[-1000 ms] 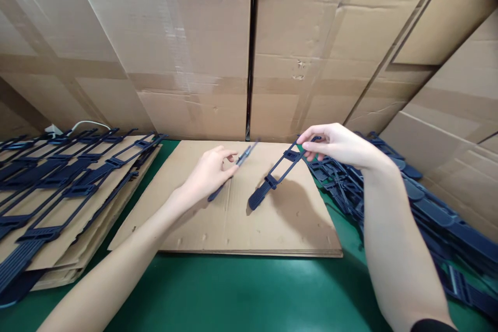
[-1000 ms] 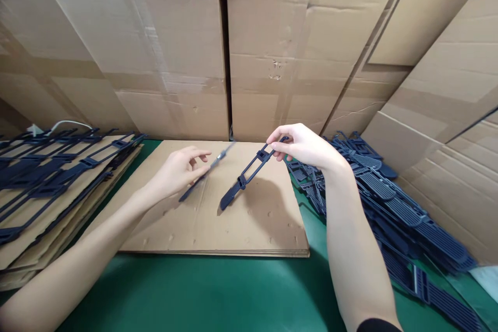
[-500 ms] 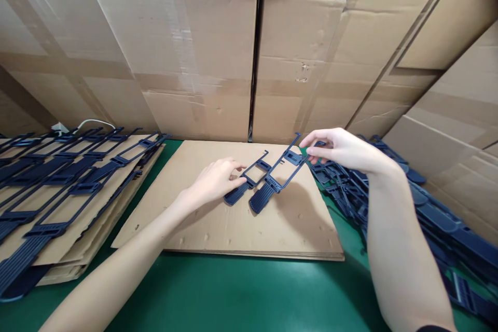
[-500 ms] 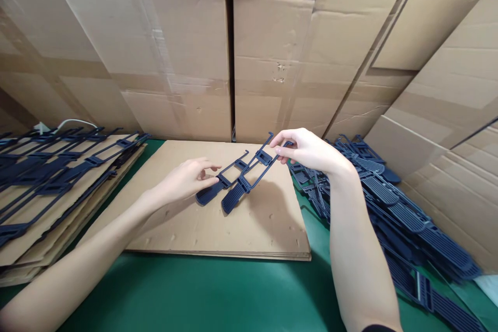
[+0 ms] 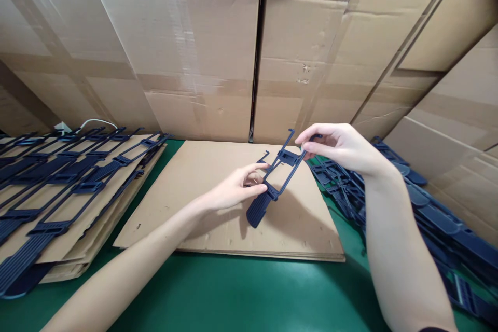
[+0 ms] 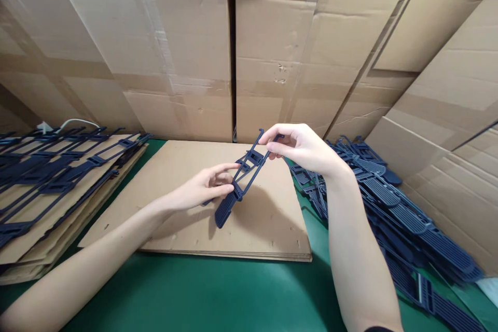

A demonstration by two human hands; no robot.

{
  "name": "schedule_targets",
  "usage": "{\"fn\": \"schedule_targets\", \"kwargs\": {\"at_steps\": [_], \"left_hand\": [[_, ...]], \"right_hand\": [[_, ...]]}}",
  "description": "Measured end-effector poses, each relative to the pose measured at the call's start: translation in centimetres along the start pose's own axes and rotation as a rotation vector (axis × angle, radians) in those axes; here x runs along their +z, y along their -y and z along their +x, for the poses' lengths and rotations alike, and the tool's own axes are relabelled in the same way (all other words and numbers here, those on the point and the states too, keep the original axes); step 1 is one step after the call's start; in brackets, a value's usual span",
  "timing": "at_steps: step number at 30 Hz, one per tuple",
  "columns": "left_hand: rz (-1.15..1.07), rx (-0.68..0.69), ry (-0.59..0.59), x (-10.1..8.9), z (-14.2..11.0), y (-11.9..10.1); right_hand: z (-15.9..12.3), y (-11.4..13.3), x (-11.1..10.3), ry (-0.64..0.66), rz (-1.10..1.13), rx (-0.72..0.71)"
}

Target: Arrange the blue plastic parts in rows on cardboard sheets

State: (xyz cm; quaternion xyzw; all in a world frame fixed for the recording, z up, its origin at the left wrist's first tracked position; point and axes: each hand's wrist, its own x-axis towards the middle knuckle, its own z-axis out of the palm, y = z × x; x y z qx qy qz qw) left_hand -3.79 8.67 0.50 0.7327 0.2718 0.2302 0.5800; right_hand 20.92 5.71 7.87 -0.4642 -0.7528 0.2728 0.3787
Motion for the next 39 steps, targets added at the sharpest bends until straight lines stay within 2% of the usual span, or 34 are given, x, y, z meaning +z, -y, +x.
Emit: {"fn": "schedule_targets", "kwargs": {"at_steps": [3,5,7,9,10,12,16,19,24,32,39], "left_hand": [[0.034,-0.021,-0.087,-0.5,-0.1,-0.6],[0.092,-0.008,-0.149,-1.5,-0.3,-1.1],[0.168,0.002,-0.246,-3.3,-0.4,-1.4],[0.284,-0.033,-0.416,-5.7,-0.6,-1.3],[0.349,-0.06,-0.501,-7.1,-0.6,-1.0],[0.56,-0.225,-0.674,-9.8,-0.8,-0.1],[0.726,-0.378,-0.778,-14.1,-1.6,2.1],[0.855,-0.467,-0.779,-16.0,-2.4,3.3],[0.977,-0.62,-0.622,-17.5,-3.2,4.1],[1.057,-0.6,-0.45,-17.4,-3.0,4.6],[1.064,-0.636,-0.407,-17.5,-3.1,4.5]], "right_hand": [[0.1,0.0,0.0,-0.027,-0.003,-0.018],[0.2,-0.4,0.0,-0.052,-0.019,-0.005],[0.4,-1.1,-0.1,-0.101,-0.074,0.016],[0.6,-1.7,0.0,-0.117,-0.15,0.026],[0.7,-1.9,0.1,-0.096,-0.185,0.029],[0.9,-2.0,0.8,0.013,-0.221,0.034],[1.7,-1.3,3.7,0.255,-0.248,0.028],[2.1,-1.4,6.7,0.348,-0.351,-0.048],[2.3,-2.7,10.2,0.484,-0.412,-0.168],[2.1,-2.3,11.3,0.477,-0.438,-0.182],[1.6,-1.3,11.8,0.49,-0.447,-0.167]]}}
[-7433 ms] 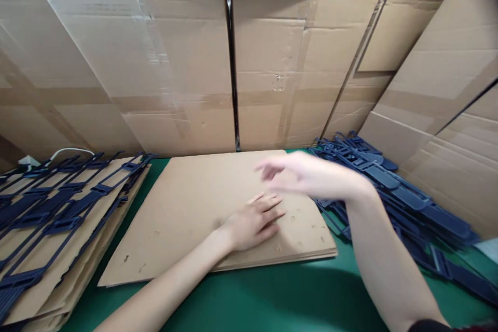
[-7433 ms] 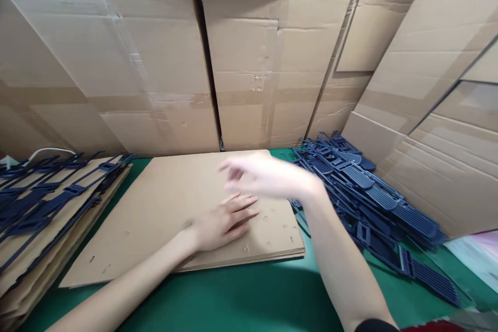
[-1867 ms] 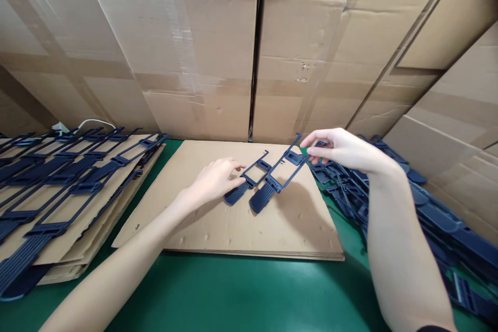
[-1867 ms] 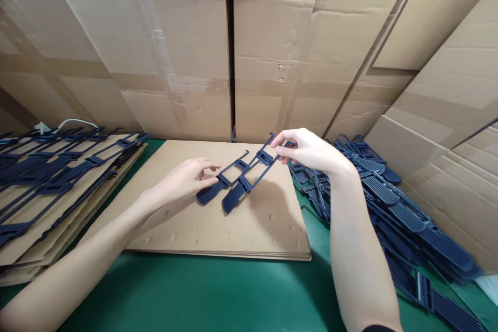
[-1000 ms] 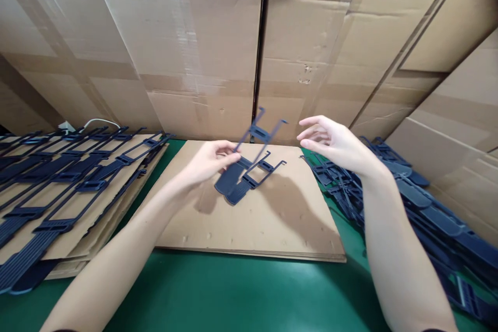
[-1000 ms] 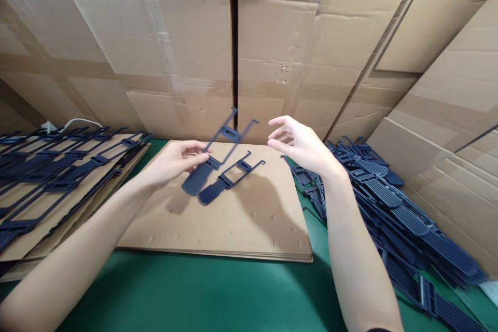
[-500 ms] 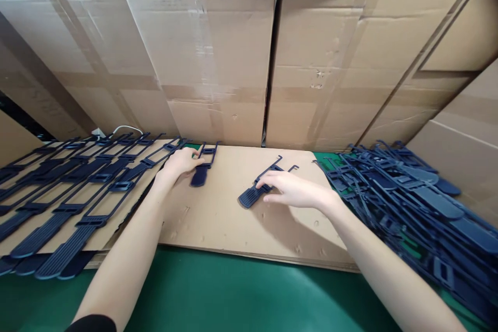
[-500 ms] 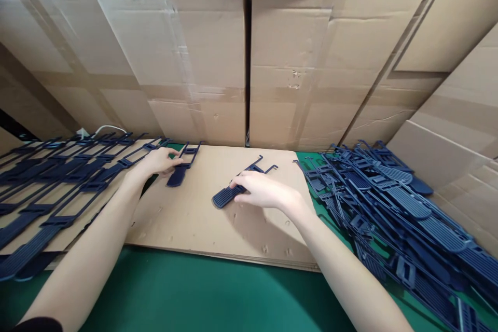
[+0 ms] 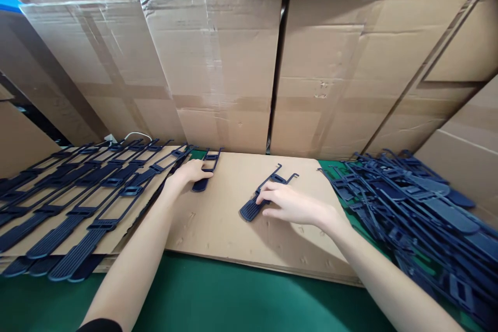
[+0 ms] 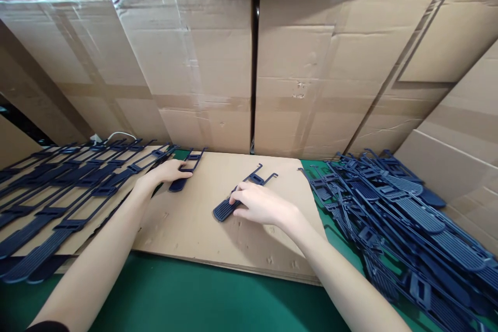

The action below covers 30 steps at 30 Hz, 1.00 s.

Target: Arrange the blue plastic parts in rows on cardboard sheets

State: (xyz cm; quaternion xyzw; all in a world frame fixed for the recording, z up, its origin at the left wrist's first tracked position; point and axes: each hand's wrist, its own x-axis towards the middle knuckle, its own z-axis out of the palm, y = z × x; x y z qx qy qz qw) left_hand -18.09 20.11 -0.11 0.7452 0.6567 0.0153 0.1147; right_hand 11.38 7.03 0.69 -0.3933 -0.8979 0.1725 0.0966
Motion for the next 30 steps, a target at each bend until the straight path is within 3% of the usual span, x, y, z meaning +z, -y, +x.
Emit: {"fn": "schedule_targets", "kwargs": {"at_steps": [12,19,26,30], "left_hand": [[0.059,0.041,0.002,-0.2,-0.1,0.3],[0.123,0.064,0.035,-0.3,-0.1,0.2],[0.164,0.008,-0.001,0.0,-0.3,0.0],[0.208,0.009,0.014,-0.9,-1.6,-1.5]], "right_hand": [[-0.1,0.2,0.6,-0.027,-0.026,-0.082],[-0.1,1.6,0.6,0.02,-0.121,-0.064],[0.5,3.5,2.9,-0.02,-0.074,-0.168],[0.8,3.9,3.6,-0.024,-0.028,-0.252]]}}
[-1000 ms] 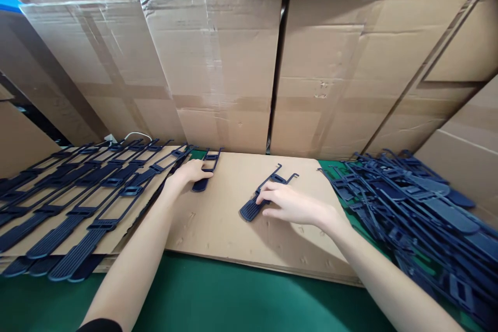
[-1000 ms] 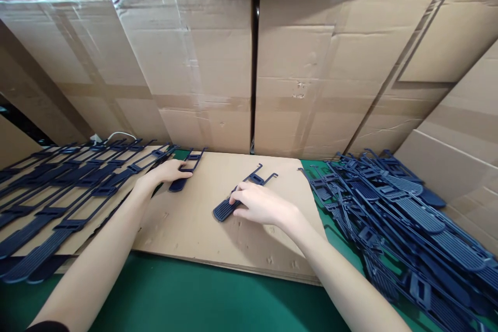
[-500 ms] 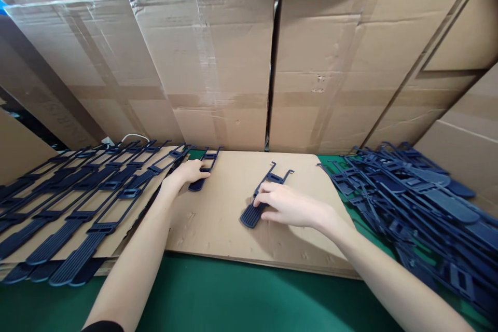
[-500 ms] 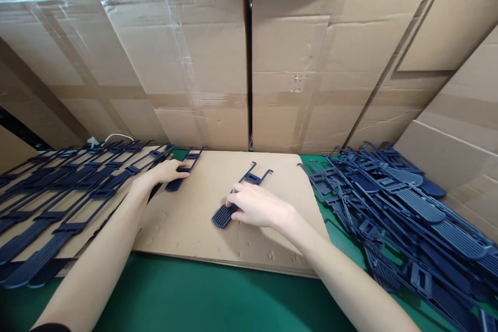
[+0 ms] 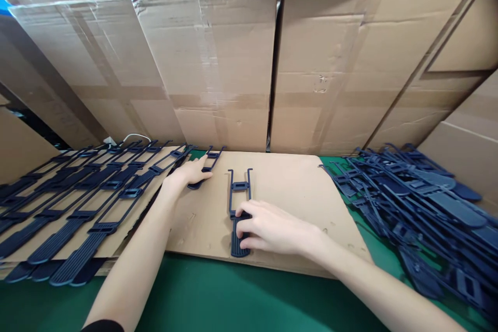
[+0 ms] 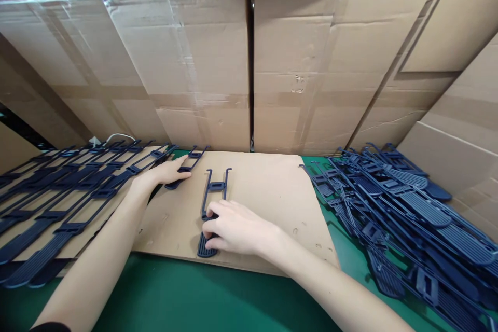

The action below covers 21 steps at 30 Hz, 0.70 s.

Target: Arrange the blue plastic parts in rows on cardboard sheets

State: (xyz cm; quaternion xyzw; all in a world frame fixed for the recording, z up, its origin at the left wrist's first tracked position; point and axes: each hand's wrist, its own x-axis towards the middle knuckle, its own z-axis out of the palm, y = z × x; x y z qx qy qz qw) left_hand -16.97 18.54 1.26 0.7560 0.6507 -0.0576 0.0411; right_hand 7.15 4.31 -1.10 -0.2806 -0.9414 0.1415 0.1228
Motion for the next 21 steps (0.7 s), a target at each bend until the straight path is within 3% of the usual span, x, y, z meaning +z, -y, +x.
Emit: {"fn": "schedule_targets", "kwargs": {"at_steps": [3,6,8,10,13,17,21], "left_hand": [[0.032,0.062,-0.07,-2.1,-3.3,-2.4],[0.041,0.236,-0.217,-3.7,-8.2,-6.0],[0.076,0.304,-0.224,-3.3,-11.4,-8.6],[0.142,0.319,-0.113,-1.7,-13.8,-10.8],[0.143,0.328,-0.023,2.2,-15.5,-12.4],[0.099,0.324,-0.162,6.4,-16.7,-11.4],[-0.021,0.494,-0.242,7.5,-18.5,-8.9]], "right_hand": [[0.1,-1.2,-0.5,-0.092,-0.016,0.009],[0.2,-3.5,-0.7,-0.318,-0.055,0.202],[0.2,-5.0,-0.2,-0.444,-0.051,0.338],[0.2,-6.1,0.6,-0.492,0.002,0.424],[0.2,-6.7,1.7,-0.445,0.083,0.488],[0.2,-6.5,1.9,-0.363,0.066,0.54],[0.1,-6.3,1.6,-0.349,0.024,0.538]]}}
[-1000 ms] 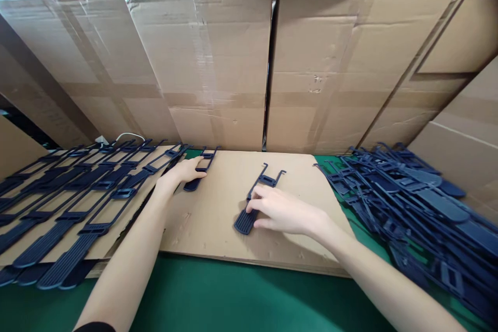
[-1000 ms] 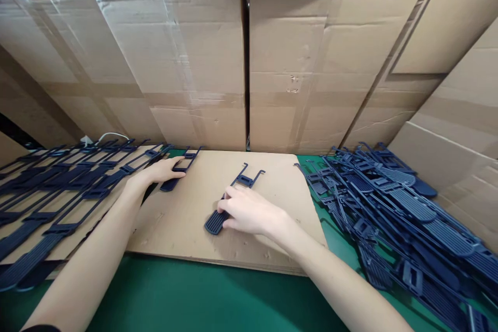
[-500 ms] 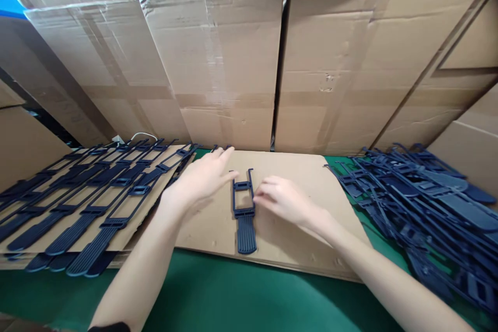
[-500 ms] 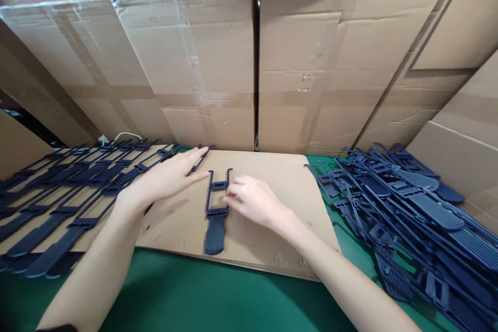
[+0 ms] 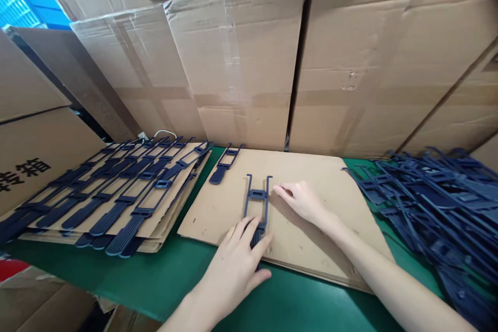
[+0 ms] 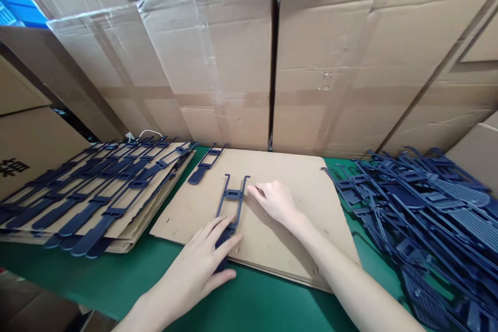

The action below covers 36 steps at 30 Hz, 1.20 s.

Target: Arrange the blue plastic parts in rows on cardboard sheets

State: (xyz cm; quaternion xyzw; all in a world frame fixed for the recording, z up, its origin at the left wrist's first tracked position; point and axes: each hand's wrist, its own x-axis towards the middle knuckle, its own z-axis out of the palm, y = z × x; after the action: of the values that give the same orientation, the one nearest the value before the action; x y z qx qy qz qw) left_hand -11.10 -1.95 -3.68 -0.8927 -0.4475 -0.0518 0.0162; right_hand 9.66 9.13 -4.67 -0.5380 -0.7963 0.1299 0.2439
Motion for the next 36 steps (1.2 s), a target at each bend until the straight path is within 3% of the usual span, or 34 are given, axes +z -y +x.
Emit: {"fn": "schedule_targets", "kwargs": {"at_steps": [6,11,14,18,25,32,36], "left_hand": [[-0.206,0.071,-0.125,-1.8,-3.4,3.2],[-0.1,-0.111,-0.225,-3.5,-5.4,8.1],[-0.05,-0.135,-0.161,-3.6,-6.1,9.8],[-0.011,-0.09,-0.037,-3.5,-5.9,10.2],[-0.02,-0.021,0.066,-3.4,-4.8,10.8],[-0.072,-0.117,0.088,-3.1,-4.8,11.1],[-0.084,-0.105,0.092,-3.6,-4.8,11.4]], "right_hand": [[0.1,-0.5,0.1,0.027,0.045,0.004],[-0.1,-0.2,0.0,0.032,-0.006,0.021],[-0.2,0.1,-0.2,0.037,-0.055,0.034],[-0.3,0.2,-0.4,0.044,-0.077,0.018],[-0.3,0.2,-0.4,0.031,-0.081,0.013],[-0.2,0.1,-0.4,0.032,-0.083,0.0],[-0.2,-0.1,-0.3,0.042,-0.087,-0.004]]}}
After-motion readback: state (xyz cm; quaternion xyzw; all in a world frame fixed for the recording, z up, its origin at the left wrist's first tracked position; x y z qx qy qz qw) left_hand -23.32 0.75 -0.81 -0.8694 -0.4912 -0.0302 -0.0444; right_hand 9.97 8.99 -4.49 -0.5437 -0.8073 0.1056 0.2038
